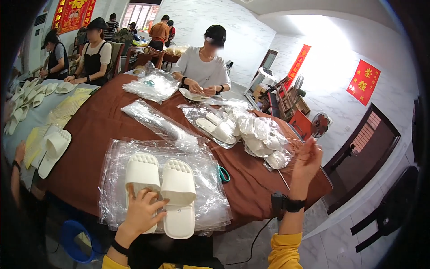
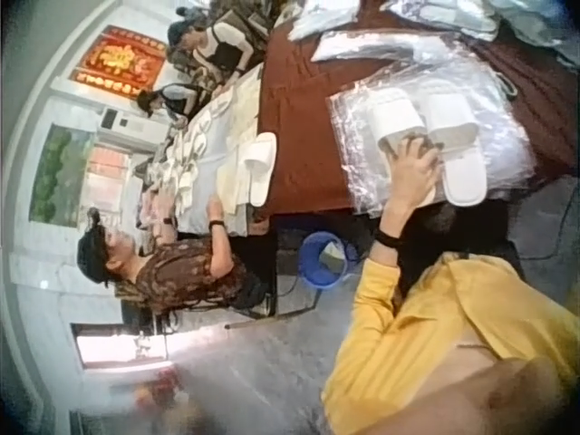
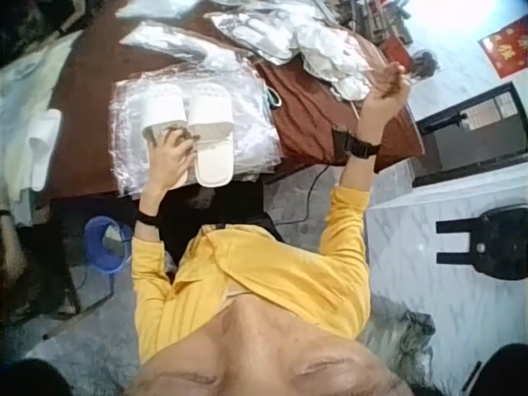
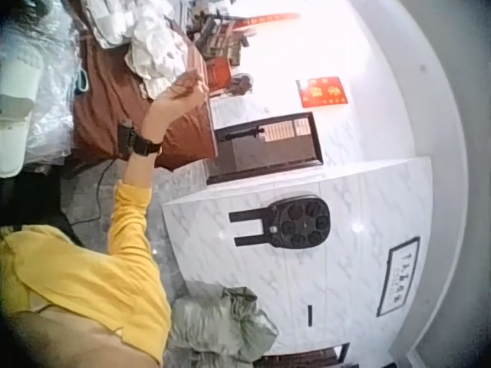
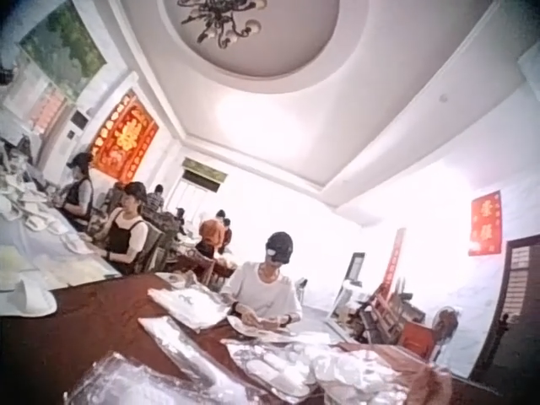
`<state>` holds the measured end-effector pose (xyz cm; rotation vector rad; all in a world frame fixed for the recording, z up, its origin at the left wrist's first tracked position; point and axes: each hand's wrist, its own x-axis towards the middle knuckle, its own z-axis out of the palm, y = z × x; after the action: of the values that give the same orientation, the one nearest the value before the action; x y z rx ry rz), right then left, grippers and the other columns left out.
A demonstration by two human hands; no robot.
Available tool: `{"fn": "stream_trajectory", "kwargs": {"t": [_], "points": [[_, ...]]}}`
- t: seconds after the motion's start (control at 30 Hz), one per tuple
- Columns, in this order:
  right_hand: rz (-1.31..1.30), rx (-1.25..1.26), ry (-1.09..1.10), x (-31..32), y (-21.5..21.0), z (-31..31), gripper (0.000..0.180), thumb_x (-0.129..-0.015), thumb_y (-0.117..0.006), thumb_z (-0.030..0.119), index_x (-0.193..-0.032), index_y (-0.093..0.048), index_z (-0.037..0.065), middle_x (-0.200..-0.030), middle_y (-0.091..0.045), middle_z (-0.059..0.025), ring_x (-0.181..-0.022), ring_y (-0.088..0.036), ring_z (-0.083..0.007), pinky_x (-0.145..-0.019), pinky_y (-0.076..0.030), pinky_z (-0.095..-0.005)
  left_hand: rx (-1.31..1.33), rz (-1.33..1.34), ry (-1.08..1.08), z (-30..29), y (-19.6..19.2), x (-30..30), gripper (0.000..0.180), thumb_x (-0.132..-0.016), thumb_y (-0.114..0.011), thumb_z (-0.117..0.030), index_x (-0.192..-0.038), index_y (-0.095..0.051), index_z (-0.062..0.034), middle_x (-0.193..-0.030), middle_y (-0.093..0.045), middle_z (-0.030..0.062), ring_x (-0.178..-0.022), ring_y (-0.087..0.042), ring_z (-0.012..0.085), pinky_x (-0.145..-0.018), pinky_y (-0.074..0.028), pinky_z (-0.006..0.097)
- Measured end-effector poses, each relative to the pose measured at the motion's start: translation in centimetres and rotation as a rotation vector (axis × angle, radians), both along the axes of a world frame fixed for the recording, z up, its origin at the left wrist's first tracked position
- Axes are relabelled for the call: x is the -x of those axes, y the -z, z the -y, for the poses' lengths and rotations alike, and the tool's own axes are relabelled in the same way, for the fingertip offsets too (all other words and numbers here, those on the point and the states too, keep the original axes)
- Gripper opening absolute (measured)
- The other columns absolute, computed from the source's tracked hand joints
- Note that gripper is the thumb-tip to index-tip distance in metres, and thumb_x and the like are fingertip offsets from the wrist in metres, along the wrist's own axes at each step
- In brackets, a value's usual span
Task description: Packaging pairs of white slippers into individual plastic bags.
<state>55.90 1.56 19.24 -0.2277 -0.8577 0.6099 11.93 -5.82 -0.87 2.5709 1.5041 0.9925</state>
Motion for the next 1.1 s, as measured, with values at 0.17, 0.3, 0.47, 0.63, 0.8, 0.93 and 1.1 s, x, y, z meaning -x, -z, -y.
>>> {"fn": "stream_trajectory", "kwargs": {"t": [0.17,0.3,0.47,0.63,0.8,0.93,1.1], "points": [[0.534,-0.152,0.111,8.0,-0.1,6.3,0.014,-0.098,-0.057,0.013,-0.093,-0.048,0.004,-0.101,-0.064,-0.0148,-0.09,-0.066,-0.0229,-0.081,-0.056,-0.0304,-0.054,0.073,-0.031,1.2,-1.2,0.2,0.032,-0.079,-0.075,-0.026,-0.11,-0.072,-0.0165,-0.113,-0.058,0.0036,-0.112,-0.05,0.0286,-0.107,-0.029,0.056],[1.105,0.019,-0.19,14.0,5.4,11.0,0.009,-0.087,-0.062,0.001,-0.089,-0.055,0.005,-0.101,-0.069,-0.017,-0.079,-0.068,-0.0234,-0.068,-0.053,-0.0313,0.05,0.458,0.055,4.3,-5.9,-2.1,0.039,-0.075,-0.075,-0.007,-0.113,-0.069,-0.0113,-0.12,-0.059,0.0065,-0.09,-0.059,0.023,-0.086,-0.049,0.038],[1.11,-0.164,-0.483,20.3,7.5,13.5,0.014,-0.081,-0.064,-0.007,-0.09,-0.059,0.002,-0.098,-0.071,-0.0142,-0.073,-0.068,-0.0196,-0.066,-0.054,-0.0287,0.428,0.738,0.555,6.6,-8.3,-3.4,0.044,-0.08,-0.072,0.001,-0.123,-0.066,-0.0083,-0.125,-0.06,0.0091,-0.084,-0.064,0.0162,-0.071,-0.054,0.025],[0.988,-0.267,-0.565,19.1,4.9,14.5,0.008,-0.09,-0.064,0.005,-0.086,-0.06,-0.001,-0.085,-0.069,-0.0186,-0.067,-0.069,-0.0275,-0.059,-0.057,-0.0359,0.518,0.763,0.557,7.3,-6.7,-2.8,0.014,-0.086,-0.07,-0.002,-0.1,-0.067,-0.0032,-0.099,-0.07,0.0076,-0.088,-0.067,0.0201,-0.073,-0.052,0.028],[0.598,0.06,-0.233,14.3,6.3,18.6,0.015,-0.094,-0.063,0.02,-0.093,-0.06,0.006,-0.076,-0.063,-0.0115,-0.06,-0.061,-0.0246,-0.06,-0.053,-0.0317,0.445,0.728,0.248,7.2,-6.2,-1.5,0.016,-0.083,-0.071,0.001,-0.098,-0.068,-0.0044,-0.094,-0.068,0.0086,-0.082,-0.065,0.0251,-0.072,-0.052,0.03],[0.374,0.072,-0.317,14.6,3.9,16.3,0.009,-0.1,-0.047,0.006,-0.109,-0.045,0.008,-0.073,-0.046,-0.0018,-0.058,-0.044,-0.0096,-0.052,-0.038,-0.0189,0.009,0.572,0.262,7.7,-7.6,1.0,0.02,-0.077,-0.075,0.002,-0.093,-0.067,-0.0048,-0.095,-0.068,0.0076,-0.079,-0.065,0.0254,-0.071,-0.053,0.033],[0.529,0.561,-0.174,17.7,6.0,11.4,0.019,-0.096,-0.055,-0.001,-0.107,-0.04,0.006,-0.078,-0.053,-0.0049,-0.057,-0.046,-0.0081,-0.046,-0.035,-0.0197,-0.089,0.355,0.211,9.3,-7.4,2.9,0.018,-0.076,-0.075,-0.002,-0.091,-0.066,-0.0051,-0.094,-0.068,0.0091,-0.081,-0.065,0.0276,-0.071,-0.052,0.035]]}}
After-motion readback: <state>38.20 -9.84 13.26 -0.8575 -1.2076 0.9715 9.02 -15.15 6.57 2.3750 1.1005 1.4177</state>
